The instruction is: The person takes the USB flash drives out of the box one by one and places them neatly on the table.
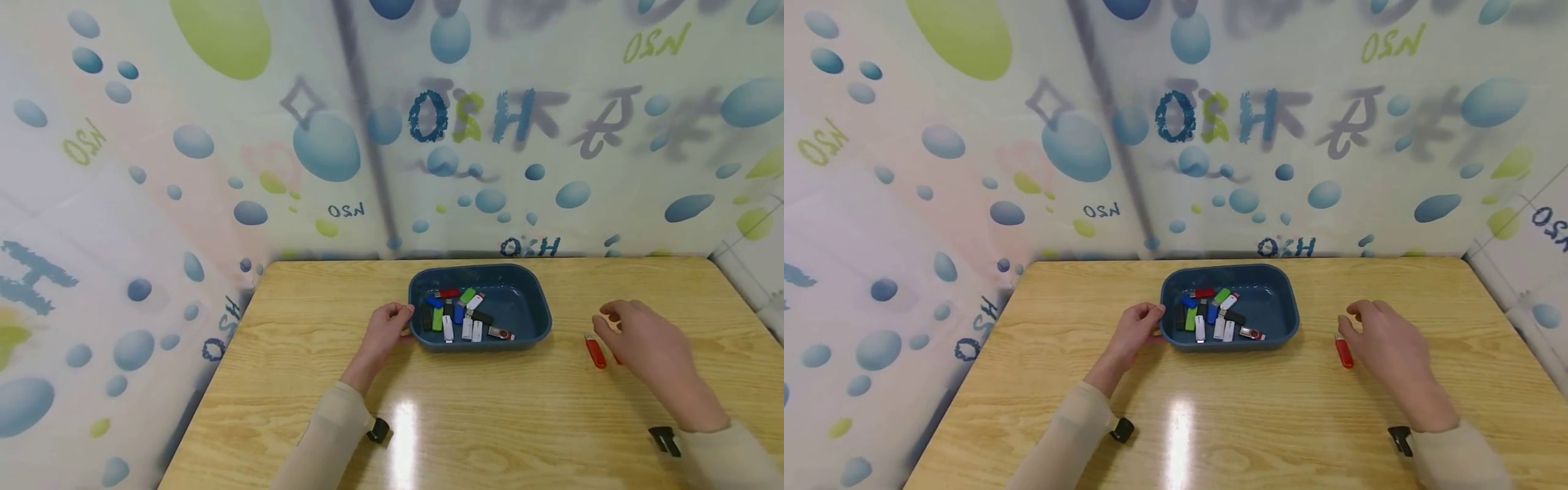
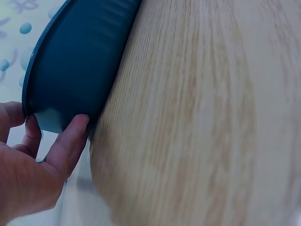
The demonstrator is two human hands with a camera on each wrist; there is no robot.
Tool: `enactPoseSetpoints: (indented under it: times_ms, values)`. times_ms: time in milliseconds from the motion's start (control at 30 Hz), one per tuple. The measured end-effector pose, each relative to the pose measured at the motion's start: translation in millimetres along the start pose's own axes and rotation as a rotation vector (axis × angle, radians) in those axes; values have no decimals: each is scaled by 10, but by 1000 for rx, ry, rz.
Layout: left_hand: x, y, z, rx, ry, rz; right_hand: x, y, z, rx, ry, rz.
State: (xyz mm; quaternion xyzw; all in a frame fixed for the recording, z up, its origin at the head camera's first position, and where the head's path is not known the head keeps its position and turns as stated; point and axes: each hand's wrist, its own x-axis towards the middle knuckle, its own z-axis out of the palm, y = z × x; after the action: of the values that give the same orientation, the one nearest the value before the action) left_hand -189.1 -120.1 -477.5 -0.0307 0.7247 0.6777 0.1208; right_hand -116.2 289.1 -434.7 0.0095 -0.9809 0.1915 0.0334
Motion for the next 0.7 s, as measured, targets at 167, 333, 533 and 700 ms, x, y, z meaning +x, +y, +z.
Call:
enactPoseSetpoints:
  times_ms: [167, 333, 533, 700]
  values:
    - [-6, -1, 3, -3, 10, 10, -5, -264, 6, 56, 57, -99]
    - [-14, 10, -1, 2, 15, 3, 40, -505, 66, 100, 102, -234]
    - [-8, 3, -2, -16, 14, -6, 168, -807, 166, 106, 31, -279]
    - [-5, -15, -2, -19, 10, -11, 324, -986, 326, 58, -7, -312]
